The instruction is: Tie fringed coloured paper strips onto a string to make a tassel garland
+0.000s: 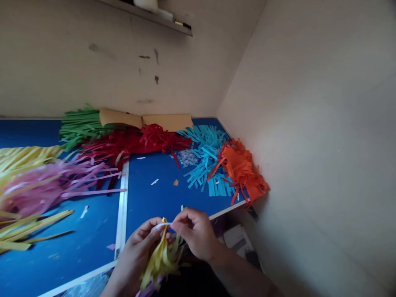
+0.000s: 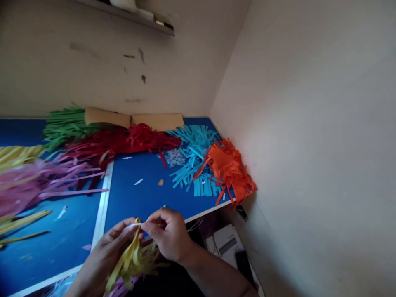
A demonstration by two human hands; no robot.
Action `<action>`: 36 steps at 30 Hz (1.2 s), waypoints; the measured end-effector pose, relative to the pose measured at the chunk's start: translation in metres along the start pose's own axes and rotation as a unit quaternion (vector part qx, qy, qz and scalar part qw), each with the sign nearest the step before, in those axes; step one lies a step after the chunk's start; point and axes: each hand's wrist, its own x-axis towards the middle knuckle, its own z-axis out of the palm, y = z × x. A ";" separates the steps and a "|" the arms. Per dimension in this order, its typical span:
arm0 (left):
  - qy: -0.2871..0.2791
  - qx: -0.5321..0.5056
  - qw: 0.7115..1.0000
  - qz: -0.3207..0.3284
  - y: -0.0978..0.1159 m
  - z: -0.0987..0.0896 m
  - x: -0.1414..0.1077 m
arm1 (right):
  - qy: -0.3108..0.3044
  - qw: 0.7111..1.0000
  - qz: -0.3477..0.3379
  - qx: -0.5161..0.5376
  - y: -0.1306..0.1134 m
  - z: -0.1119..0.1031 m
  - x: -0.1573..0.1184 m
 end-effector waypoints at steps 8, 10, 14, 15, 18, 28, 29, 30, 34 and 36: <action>-0.029 -0.039 0.999 0.015 -0.001 -0.009 -0.002 | 0.023 0.996 -0.022 -0.082 0.007 0.016 0.008; -0.048 -0.037 0.998 0.015 -0.002 -0.011 -0.001 | 0.000 0.998 0.000 -0.066 0.008 0.019 0.011; -0.044 0.009 0.997 0.057 -0.007 -0.016 0.000 | 0.051 0.992 -0.028 -0.116 0.013 0.025 0.014; -0.026 0.030 0.997 0.072 -0.008 -0.017 0.000 | 0.063 0.989 -0.042 -0.130 0.014 0.025 0.015; 0.012 0.046 0.997 0.066 -0.007 -0.021 0.001 | 0.071 0.989 -0.053 -0.121 0.013 0.017 0.013; -0.039 -0.021 0.999 -0.016 0.005 -0.023 0.003 | -0.046 0.993 -0.056 -0.089 -0.007 0.000 -0.008; -0.045 -0.021 0.999 -0.022 0.004 -0.023 0.002 | -0.053 0.994 -0.055 -0.081 -0.008 -0.001 -0.009; -0.051 -0.023 0.998 -0.027 0.004 -0.024 0.002 | -0.057 0.994 -0.053 -0.074 -0.008 -0.001 -0.009; -0.064 -0.037 0.997 -0.030 0.003 -0.025 0.002 | -0.055 0.996 -0.014 -0.066 -0.007 -0.004 -0.008; -0.064 -0.038 0.997 -0.030 0.003 -0.026 0.002 | -0.049 0.996 0.002 -0.071 -0.005 -0.005 -0.008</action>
